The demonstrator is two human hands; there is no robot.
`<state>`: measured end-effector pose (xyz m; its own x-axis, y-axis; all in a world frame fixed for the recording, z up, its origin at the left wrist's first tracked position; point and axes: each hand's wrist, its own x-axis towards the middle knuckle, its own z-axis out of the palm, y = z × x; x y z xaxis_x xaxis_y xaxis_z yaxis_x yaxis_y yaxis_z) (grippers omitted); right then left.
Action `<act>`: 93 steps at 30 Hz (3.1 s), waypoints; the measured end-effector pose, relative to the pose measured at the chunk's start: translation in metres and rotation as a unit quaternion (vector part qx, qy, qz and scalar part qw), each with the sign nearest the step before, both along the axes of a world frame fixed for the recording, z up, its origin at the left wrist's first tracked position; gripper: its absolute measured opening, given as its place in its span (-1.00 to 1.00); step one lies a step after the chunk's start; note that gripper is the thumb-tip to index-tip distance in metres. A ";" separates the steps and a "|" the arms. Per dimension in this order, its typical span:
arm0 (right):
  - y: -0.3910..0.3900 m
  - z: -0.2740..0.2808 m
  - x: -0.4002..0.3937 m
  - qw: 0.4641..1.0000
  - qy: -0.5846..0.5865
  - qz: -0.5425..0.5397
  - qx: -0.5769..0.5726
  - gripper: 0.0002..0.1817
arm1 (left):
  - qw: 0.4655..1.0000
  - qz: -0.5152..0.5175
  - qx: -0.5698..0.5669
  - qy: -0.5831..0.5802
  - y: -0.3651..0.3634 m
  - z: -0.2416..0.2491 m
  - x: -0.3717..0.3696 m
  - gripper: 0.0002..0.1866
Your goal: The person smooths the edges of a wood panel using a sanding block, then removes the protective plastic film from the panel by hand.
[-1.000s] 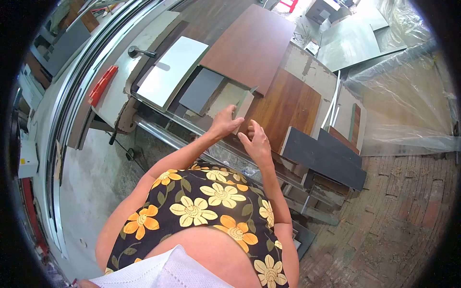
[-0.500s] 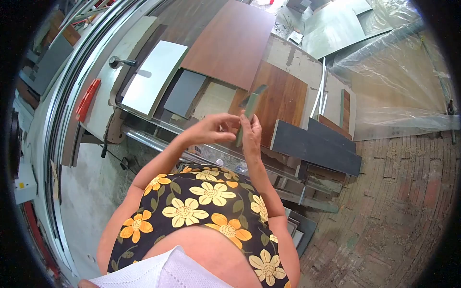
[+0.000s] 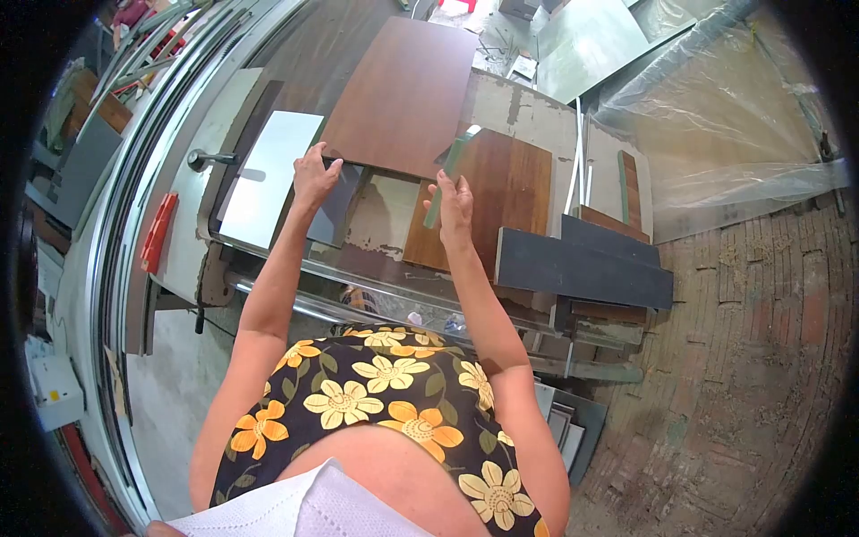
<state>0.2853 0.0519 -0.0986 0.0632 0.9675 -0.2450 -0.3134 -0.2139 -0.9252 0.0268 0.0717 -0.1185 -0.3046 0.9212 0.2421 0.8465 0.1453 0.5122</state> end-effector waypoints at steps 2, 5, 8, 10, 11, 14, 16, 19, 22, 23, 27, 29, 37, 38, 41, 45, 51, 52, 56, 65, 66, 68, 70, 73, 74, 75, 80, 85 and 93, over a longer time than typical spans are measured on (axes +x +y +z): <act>0.003 -0.005 -0.004 0.999 -0.023 0.013 -0.018 -0.71 | 0.999 0.035 -0.026 -0.008 0.003 0.006 0.005 -0.42; 0.000 -0.006 -0.006 0.998 -0.060 0.018 -0.003 -0.71 | 0.994 0.086 -0.053 -0.032 0.003 0.023 0.011 -0.47; 0.000 -0.005 -0.004 0.996 -0.082 0.024 0.005 -0.70 | 0.991 0.102 -0.044 -0.072 0.012 0.018 0.007 -0.52; -0.002 0.001 -0.001 0.996 -0.089 0.020 0.013 -0.71 | 0.990 0.092 -0.016 -0.101 0.014 0.010 0.002 -0.55; -0.005 0.004 0.000 0.995 -0.093 0.018 0.018 -0.72 | 0.988 0.080 0.005 -0.135 0.015 0.007 -0.001 -0.55; -0.018 0.015 0.004 0.996 -0.084 0.020 0.012 -0.71 | 0.971 0.054 0.052 -0.227 0.006 0.017 -0.004 -0.56; -0.027 0.014 0.009 0.996 -0.086 0.025 0.019 -0.68 | 0.958 0.052 0.066 -0.276 -0.001 0.030 -0.006 -0.55; -0.042 0.014 0.014 0.995 -0.084 0.045 0.019 -0.64 | 0.973 0.051 0.032 -0.224 0.000 0.020 -0.022 -0.48; -0.058 0.012 0.015 0.995 -0.078 0.065 0.018 -0.70 | 0.971 0.038 -0.034 -0.233 0.011 -0.013 -0.046 -0.49; -0.063 0.011 0.015 0.994 -0.076 0.070 0.017 -0.72 | 0.966 0.022 -0.069 -0.247 0.007 -0.012 -0.048 -0.49; -0.085 0.012 0.016 0.993 -0.082 0.089 0.008 -0.71 | 0.968 0.032 -0.145 -0.201 -0.009 -0.004 -0.048 -0.45; -0.095 0.012 0.018 0.992 -0.088 0.090 0.005 -0.70 | 0.965 0.000 -0.178 -0.191 -0.018 0.005 -0.056 -0.41; -0.138 0.038 0.034 0.989 -0.078 0.124 -0.025 -0.65 | 0.846 -0.021 -0.191 -0.498 -0.062 0.041 -0.042 -0.46; -0.141 0.039 0.035 0.988 -0.077 0.129 -0.026 -0.65 | 0.856 -0.034 -0.199 -0.477 -0.062 0.036 -0.043 -0.46; -0.149 0.039 0.035 0.986 -0.084 0.142 -0.022 -0.64 | 0.869 -0.061 -0.199 -0.450 -0.064 0.020 -0.043 -0.47; -0.153 0.041 0.036 0.981 -0.111 0.157 -0.019 -0.62 | 0.839 -0.073 -0.132 -0.523 -0.071 0.032 -0.035 -0.54; -0.161 0.048 0.040 0.986 -0.042 0.156 -0.044 -0.58 | 0.868 -0.106 -0.119 -0.471 -0.090 0.098 -0.033 -0.66; -0.162 0.048 0.040 0.986 -0.037 0.155 -0.047 -0.57 | 0.874 -0.108 -0.119 -0.458 -0.095 0.112 -0.033 -0.67; -0.160 0.046 0.044 0.985 -0.032 0.164 -0.040 -0.56 | 0.942 -0.118 -0.104 -0.296 -0.124 0.160 -0.016 -0.71; -0.143 0.078 0.072 0.980 -0.139 0.127 0.065 -0.53 | 0.988 -0.119 -0.064 -0.069 -0.171 0.197 0.024 -0.69; -0.141 0.086 0.076 0.974 -0.171 0.126 0.077 -0.51 | 0.989 -0.119 -0.071 -0.050 -0.176 0.202 0.030 -0.70; -0.137 0.110 0.079 0.949 -0.270 0.103 0.126 -0.45 | 0.989 -0.119 -0.085 -0.011 -0.185 0.214 0.043 -0.70; -0.132 0.133 0.082 0.928 -0.312 0.099 0.177 -0.43 | 0.987 -0.115 -0.113 -0.005 -0.191 0.223 0.057 -0.73; -0.127 0.163 0.086 0.884 -0.367 0.150 0.247 -0.45 | 0.985 -0.131 -0.107 0.021 -0.196 0.226 0.068 -0.72; -0.123 0.171 0.087 0.855 -0.397 0.166 0.290 -0.45 | 0.985 -0.135 -0.108 0.023 -0.196 0.227 0.070 -0.72; -0.117 0.177 0.087 0.821 -0.428 0.175 0.335 -0.47 | 0.984 -0.138 -0.108 0.025 -0.197 0.227 0.072 -0.72; -0.101 0.210 0.083 0.730 -0.483 0.239 0.419 -0.53 | 0.983 -0.147 -0.105 0.021 -0.200 0.226 0.083 -0.72; -0.094 0.234 0.078 0.699 -0.510 0.298 0.404 -0.53 | 0.980 -0.167 -0.098 0.036 -0.200 0.226 0.086 -0.73; -0.082 0.243 0.074 0.684 -0.520 0.355 0.367 -0.60 | 0.976 -0.184 -0.103 0.049 -0.198 0.231 0.089 -0.71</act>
<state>0.3596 -0.0296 0.1442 -0.7160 0.6829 0.1447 0.5385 0.6723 -0.5081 0.1161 -0.1265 0.1126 0.0723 0.9961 0.0511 0.9046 -0.0871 0.4172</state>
